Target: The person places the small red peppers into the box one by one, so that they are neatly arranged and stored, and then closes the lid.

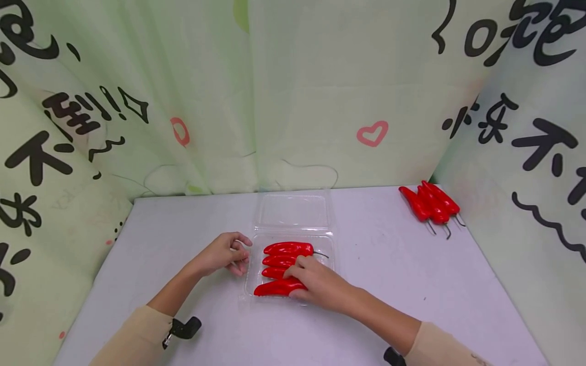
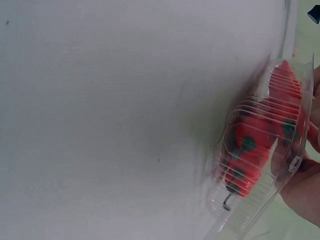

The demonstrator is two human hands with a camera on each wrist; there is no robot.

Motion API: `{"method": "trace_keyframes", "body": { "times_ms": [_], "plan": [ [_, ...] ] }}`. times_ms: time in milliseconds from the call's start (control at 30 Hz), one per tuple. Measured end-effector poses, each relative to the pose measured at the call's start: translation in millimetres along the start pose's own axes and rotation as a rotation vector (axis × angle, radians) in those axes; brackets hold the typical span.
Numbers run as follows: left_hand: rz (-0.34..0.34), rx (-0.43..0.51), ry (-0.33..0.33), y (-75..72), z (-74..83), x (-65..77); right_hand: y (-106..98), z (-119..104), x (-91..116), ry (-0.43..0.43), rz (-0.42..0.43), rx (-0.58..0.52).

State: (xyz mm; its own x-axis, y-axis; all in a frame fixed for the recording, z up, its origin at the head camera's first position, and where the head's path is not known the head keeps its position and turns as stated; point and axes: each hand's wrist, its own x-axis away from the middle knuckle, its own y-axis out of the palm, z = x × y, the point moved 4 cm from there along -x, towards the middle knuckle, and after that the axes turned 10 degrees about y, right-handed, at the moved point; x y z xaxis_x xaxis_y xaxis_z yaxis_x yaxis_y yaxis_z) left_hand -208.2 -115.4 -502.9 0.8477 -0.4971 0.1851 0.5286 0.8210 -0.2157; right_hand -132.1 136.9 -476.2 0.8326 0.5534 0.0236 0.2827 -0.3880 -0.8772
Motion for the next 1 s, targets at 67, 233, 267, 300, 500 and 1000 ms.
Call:
{"method": "trace_keyframes", "body": {
  "times_ms": [67,233,267,300,500,1000],
  "plan": [
    [0.001,0.001,-0.001,0.0,-0.6,-0.3,1,1,0,0.007,-0.004,-0.009],
    [0.004,-0.004,-0.003,0.2,-1.3,-1.4,-1,7,2,0.019,-0.047,-0.053],
    [0.004,-0.007,-0.004,0.2,-1.4,-1.5,-3,8,3,0.018,-0.059,-0.061],
    [0.004,-0.010,-0.006,0.3,-1.5,-1.7,-5,9,3,0.021,-0.072,-0.068],
    [0.007,-0.012,-0.009,-0.2,-2.8,-1.9,-14,18,5,0.004,-0.130,-0.108],
    [0.004,-0.013,-0.004,-0.5,-2.8,-1.2,-13,23,4,0.019,-0.193,-0.183]
  ]
}}
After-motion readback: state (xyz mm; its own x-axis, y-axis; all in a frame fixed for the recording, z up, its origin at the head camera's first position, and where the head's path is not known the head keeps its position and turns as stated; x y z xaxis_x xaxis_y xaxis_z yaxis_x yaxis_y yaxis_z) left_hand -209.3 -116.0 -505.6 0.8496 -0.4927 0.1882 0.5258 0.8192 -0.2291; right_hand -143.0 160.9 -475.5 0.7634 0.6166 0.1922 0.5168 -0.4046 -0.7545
